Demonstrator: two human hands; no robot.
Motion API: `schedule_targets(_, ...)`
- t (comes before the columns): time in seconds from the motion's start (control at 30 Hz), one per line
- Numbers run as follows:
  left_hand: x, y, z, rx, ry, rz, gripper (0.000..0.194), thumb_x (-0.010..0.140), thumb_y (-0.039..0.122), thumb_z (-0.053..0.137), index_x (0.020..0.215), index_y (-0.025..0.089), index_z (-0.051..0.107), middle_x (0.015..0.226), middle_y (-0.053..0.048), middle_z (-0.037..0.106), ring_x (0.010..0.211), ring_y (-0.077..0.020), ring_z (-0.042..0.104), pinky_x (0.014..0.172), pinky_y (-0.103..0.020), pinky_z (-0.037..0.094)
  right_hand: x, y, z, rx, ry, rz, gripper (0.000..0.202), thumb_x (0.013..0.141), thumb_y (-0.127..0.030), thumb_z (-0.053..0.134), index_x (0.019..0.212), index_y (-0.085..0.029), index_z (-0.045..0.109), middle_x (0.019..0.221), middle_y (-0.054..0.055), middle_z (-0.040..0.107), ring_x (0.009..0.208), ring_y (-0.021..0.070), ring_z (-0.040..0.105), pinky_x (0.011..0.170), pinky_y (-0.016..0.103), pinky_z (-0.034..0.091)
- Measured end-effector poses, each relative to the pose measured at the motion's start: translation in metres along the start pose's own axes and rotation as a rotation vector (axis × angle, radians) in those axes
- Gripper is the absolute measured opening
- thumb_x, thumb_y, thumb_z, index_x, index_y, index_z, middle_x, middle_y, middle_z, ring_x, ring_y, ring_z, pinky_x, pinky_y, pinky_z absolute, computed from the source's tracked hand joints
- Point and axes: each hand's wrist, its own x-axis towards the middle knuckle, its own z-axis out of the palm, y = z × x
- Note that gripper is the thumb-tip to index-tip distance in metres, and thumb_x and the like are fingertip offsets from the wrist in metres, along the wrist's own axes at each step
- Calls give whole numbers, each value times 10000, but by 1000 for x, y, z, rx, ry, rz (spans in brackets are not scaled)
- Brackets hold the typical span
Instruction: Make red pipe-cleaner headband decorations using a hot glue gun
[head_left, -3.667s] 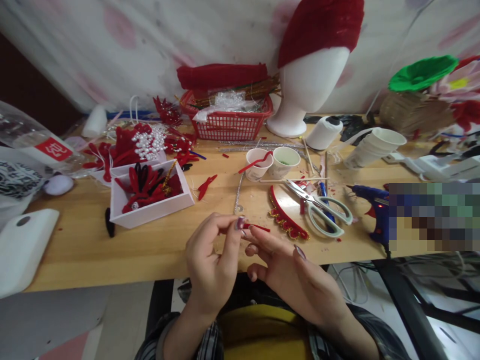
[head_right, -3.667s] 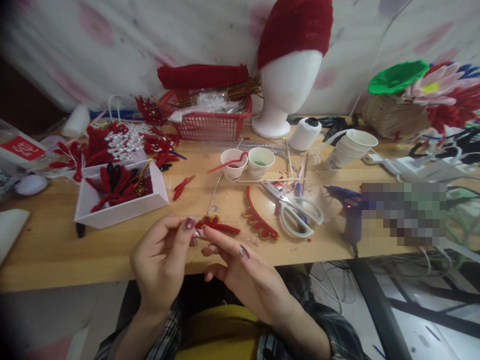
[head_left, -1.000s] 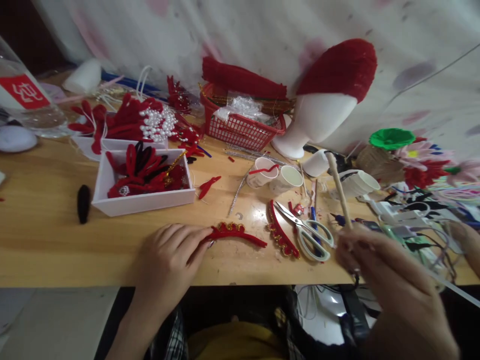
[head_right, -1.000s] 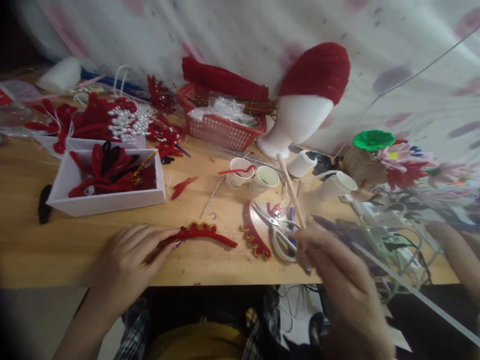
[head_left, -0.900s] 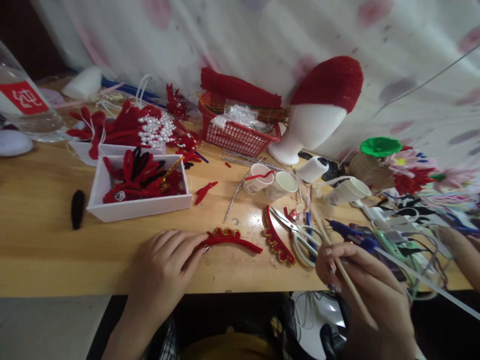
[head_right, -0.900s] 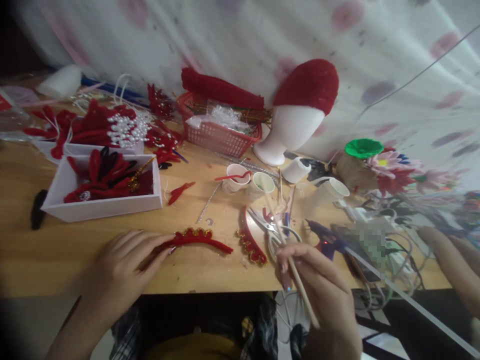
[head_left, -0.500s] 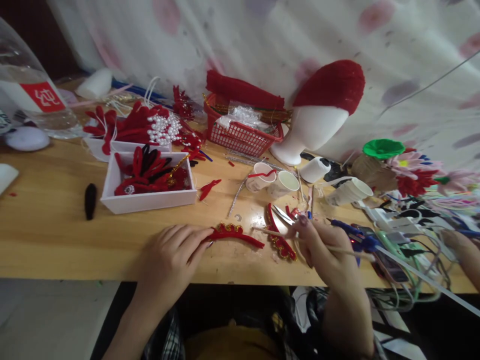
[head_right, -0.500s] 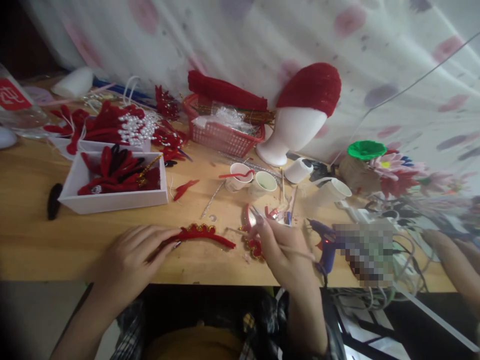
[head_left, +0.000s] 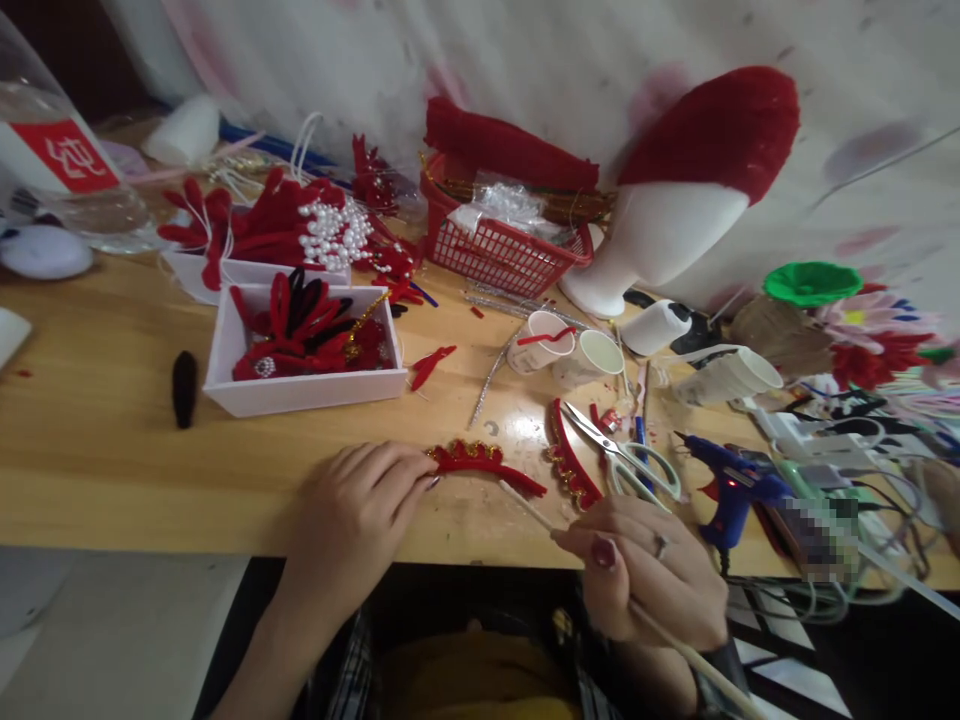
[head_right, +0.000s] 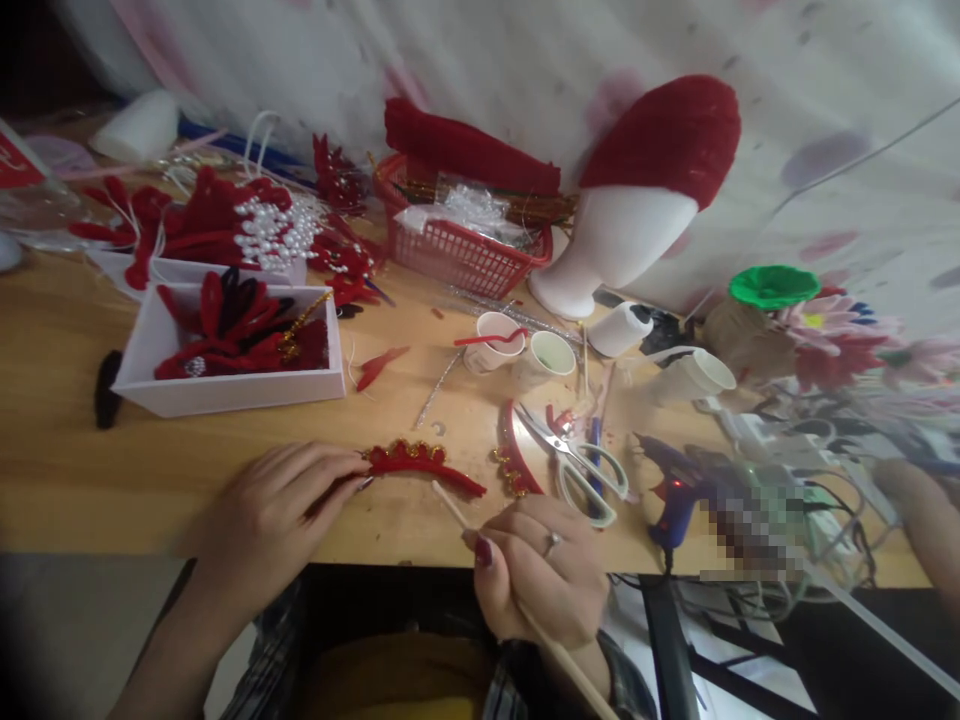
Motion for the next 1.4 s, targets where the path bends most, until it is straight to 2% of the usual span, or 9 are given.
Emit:
schedule_targets(0.1, -1, -1, 0, -7, -3, 3, 135, 925, 119, 608, 1030, 196, 642, 937, -21, 709, 853, -195, 647, 789, -376, 506, 1, -5, 9, 13, 60, -18, 240, 880, -57, 521, 711, -191, 625, 545, -9, 623, 464, 128, 563, 477, 275, 465)
schedule_targets(0.27, -2, -1, 0, -12, -10, 3, 116, 921, 111, 607, 986, 193, 658, 927, -25, 711, 851, -201, 649, 786, -375, 505, 7, -7, 13, 16, 6, 7, 248, 831, 9, 538, 690, -184, 604, 544, -2, 628, 477, 124, 552, 494, 267, 458)
schedule_targets(0.47, -2, -1, 0, -18, -9, -8, 121, 913, 104, 616, 974, 197, 661, 925, -18, 713, 851, -196, 644, 800, -372, 498, 6, -7, 14, 58, -23, 11, 228, 823, -4, 553, 715, -200, 594, 545, -6, 609, 476, 125, 533, 470, 261, 427)
schedule_targets(0.83, -2, 0, -1, -31, -20, -16, 99, 927, 129, 612, 965, 193, 677, 917, -20, 711, 851, -204, 643, 793, -387, 496, 7, -5, 20, 75, -103, -5, 188, 820, -3, 574, 764, -180, 598, 596, 27, 637, 529, 136, 545, 505, 278, 446)
schedule_targets(1.4, -3, -1, 1, -56, 12, 1, 94, 913, 111, 624, 948, 170, 687, 924, -41, 726, 847, -205, 653, 777, -380, 518, -1, -8, 30, 4, 7, 186, 261, 872, -39, 586, 687, -217, 633, 575, -11, 620, 519, 134, 576, 506, 280, 427)
